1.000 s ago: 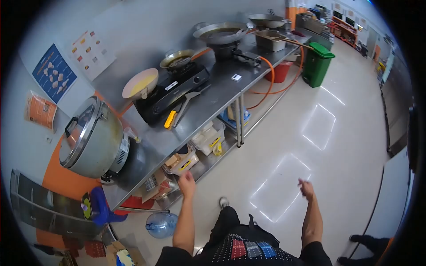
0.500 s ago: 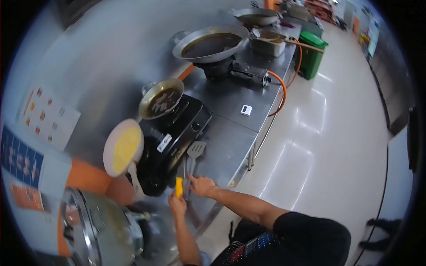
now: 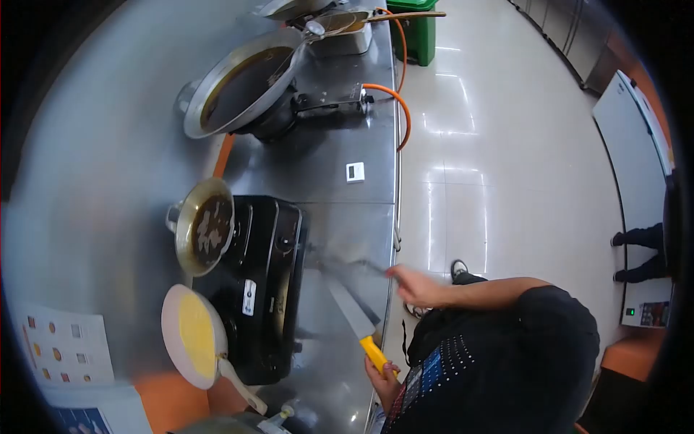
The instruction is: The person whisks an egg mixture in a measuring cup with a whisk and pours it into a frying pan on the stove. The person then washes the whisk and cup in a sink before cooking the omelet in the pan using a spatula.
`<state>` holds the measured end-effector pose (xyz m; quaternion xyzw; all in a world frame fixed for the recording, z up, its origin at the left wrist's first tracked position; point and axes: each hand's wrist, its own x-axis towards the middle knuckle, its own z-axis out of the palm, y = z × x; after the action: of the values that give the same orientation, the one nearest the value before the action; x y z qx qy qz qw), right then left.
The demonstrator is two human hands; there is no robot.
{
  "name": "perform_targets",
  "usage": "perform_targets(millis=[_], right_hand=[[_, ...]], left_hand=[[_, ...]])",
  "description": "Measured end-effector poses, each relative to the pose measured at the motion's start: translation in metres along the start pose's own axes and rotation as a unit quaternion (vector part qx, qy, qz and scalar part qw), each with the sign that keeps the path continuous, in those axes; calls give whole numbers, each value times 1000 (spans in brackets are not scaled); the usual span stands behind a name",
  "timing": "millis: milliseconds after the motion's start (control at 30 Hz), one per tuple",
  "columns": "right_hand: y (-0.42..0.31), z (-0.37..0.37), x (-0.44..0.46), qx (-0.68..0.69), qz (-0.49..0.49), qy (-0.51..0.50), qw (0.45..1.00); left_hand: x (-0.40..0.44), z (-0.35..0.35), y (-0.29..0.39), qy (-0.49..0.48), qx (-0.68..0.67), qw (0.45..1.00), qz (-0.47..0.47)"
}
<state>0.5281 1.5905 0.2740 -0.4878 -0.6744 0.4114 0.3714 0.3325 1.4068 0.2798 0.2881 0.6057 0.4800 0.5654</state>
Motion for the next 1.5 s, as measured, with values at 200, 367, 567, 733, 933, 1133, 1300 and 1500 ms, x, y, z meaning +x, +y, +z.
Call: perform_targets(millis=[200,367,567,733,933,1133,1300,1500], right_hand=[[112,-146,-26,-90,245,255,931],[311,-237,-156,-220,520,251,787],[402,-295,-257,-136,567,480,656],[382,-400,-182,179,708,327,600],[422,-486,-67,92,609,413,671],[523,-536,-2,-103,630,319,701],[524,-621,90,-3,717,331,613],[501,-700,185,143,637,492,576]], left_hand=[[64,86,49,-135,18,990,29],[128,196,87,-272,4,962,5],[259,415,95,-307,33,949,68],[395,615,97,-271,6,956,115],[516,825,78,-277,-15,957,86],[586,1143,85,-132,-17,983,127],[662,1341,195,28,-89,991,95],[854,1371,263,119,-48,975,180]])
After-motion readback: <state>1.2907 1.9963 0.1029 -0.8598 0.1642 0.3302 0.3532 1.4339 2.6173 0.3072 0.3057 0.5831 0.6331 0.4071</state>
